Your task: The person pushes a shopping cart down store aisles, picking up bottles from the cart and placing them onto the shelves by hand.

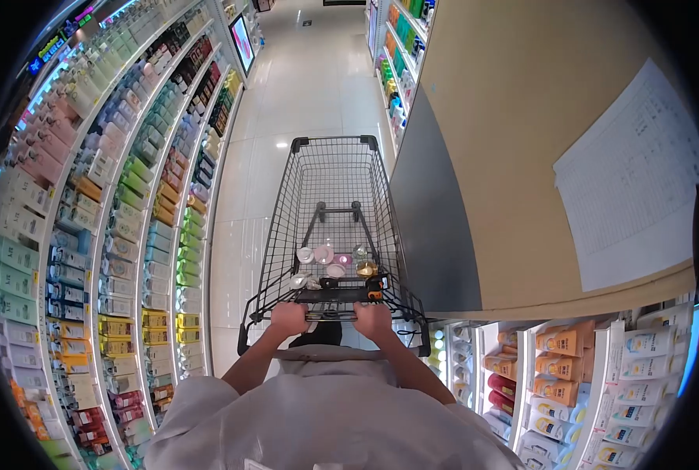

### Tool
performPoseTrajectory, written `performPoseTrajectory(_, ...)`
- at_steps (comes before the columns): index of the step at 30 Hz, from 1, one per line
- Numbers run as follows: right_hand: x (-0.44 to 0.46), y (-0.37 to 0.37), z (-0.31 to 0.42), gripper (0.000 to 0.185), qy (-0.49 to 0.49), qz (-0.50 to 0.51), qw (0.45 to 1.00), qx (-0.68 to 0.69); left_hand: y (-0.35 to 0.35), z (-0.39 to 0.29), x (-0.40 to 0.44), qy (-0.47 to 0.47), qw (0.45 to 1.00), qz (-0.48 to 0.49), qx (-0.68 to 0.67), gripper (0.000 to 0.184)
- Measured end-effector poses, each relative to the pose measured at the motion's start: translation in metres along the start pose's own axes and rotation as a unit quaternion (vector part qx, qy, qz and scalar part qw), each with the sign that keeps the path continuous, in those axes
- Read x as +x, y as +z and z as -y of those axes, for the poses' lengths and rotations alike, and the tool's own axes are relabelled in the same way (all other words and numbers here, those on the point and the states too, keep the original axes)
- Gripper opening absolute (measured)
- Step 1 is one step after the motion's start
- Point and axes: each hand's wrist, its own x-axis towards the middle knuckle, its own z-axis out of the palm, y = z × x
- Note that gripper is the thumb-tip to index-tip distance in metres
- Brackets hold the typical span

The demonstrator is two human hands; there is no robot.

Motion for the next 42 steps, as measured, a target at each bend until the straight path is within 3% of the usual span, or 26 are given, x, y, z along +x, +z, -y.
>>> performPoseTrajectory(13,0.188,-0.038,-0.052,0.019,-0.023,-0.030,0.999,0.004,-0.083,0.059,0.168,0.005,0.997,-0.064,-0.041,0.023)
performPoseTrajectory(21,0.306,-0.077,-0.069,0.026,-0.020,-0.050,0.998,-0.021,-0.155,0.094,0.268,0.005,0.998,-0.054,-0.040,0.022)
performPoseTrajectory(42,0.583,-0.160,-0.123,0.015,-0.019,-0.058,0.997,0.041,-0.338,0.165,0.497,-0.044,0.998,-0.022,-0.041,0.023)
